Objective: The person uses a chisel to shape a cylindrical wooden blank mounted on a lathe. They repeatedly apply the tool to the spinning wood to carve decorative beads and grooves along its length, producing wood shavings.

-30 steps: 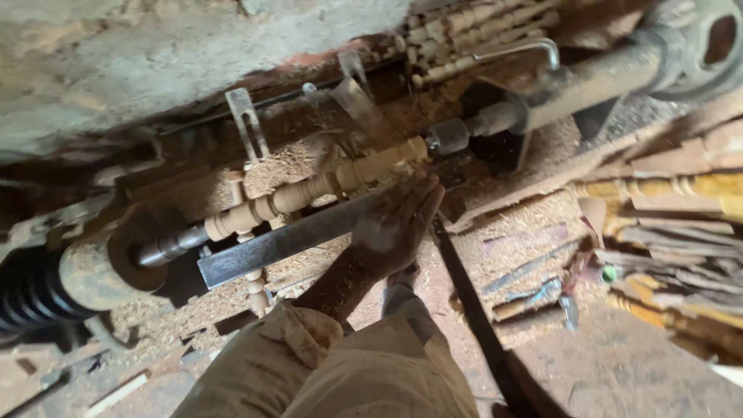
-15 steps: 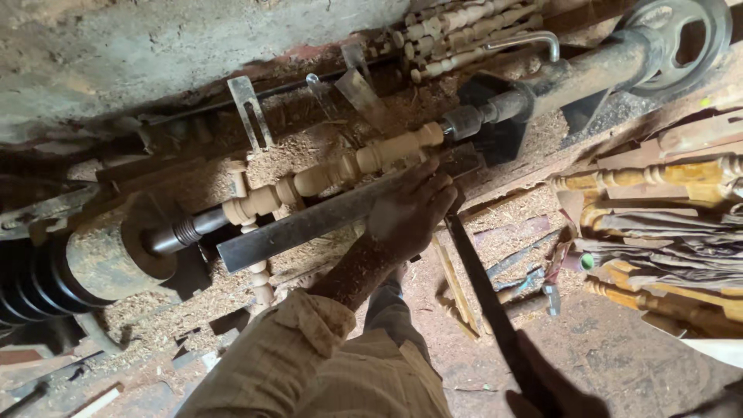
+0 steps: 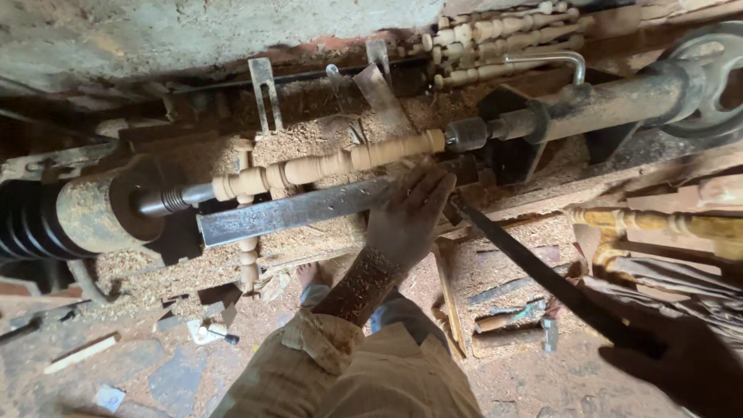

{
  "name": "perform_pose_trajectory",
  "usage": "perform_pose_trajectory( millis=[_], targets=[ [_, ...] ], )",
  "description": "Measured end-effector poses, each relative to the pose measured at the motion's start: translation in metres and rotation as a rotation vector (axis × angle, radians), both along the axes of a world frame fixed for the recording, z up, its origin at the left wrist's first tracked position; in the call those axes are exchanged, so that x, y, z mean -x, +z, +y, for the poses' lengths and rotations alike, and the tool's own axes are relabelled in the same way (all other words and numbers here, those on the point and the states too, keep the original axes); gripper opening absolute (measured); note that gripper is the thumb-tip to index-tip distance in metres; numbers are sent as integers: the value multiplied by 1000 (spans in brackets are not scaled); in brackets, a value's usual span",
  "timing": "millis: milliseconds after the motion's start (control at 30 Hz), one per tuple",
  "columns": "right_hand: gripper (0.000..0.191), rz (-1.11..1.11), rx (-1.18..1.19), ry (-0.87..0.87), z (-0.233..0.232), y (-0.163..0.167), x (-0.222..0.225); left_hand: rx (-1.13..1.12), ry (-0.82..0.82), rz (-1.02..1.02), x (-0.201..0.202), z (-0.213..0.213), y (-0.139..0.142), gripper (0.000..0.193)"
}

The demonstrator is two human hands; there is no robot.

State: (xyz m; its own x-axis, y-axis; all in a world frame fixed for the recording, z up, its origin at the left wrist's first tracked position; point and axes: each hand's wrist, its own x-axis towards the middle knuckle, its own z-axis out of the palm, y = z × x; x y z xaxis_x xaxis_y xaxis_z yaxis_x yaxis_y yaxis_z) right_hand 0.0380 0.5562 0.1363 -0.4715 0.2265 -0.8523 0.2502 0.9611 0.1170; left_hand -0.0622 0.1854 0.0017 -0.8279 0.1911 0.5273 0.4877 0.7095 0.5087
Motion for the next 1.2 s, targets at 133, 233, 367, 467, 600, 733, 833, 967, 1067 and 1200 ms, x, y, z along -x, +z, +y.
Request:
perform_pose_trajectory(
  millis=[133, 233, 367, 467, 600, 733, 833, 967, 1067, 1200],
  targets=[
    [87, 153, 413, 1, 12, -10, 48, 98, 106, -6, -3, 2, -1, 33],
    [84, 40, 206, 221, 8, -19, 70, 50, 146, -201, -6, -4, 0, 34],
    [78, 38, 199, 96, -7, -19, 49, 197, 52, -40, -7, -20, 7, 44],
    [82, 203, 289, 6, -25, -13, -2, 235, -86, 34, 0, -27, 12, 36],
    [79, 169, 95, -184, -65, -19, -65, 223, -233, 124, 12, -32, 15, 34],
    [80, 574, 314, -374, -105, -27, -120, 194, -356, 188, 22, -41, 12, 34],
    [76, 767, 347, -486, -156, -41, -157, 230, -390, 282, 25, -48, 8, 34],
    [73, 1006, 449, -536, -229, -62, -180, 224, -364, 267, 26, -48, 8, 33],
    [71, 1140, 528, -536, -276, -71, -190, 254, -379, 272, 28, -48, 13, 34],
    [70, 1209, 539, -556, -308, -87, -196, 289, -458, 211, 29, -56, 23, 33]
  ],
)
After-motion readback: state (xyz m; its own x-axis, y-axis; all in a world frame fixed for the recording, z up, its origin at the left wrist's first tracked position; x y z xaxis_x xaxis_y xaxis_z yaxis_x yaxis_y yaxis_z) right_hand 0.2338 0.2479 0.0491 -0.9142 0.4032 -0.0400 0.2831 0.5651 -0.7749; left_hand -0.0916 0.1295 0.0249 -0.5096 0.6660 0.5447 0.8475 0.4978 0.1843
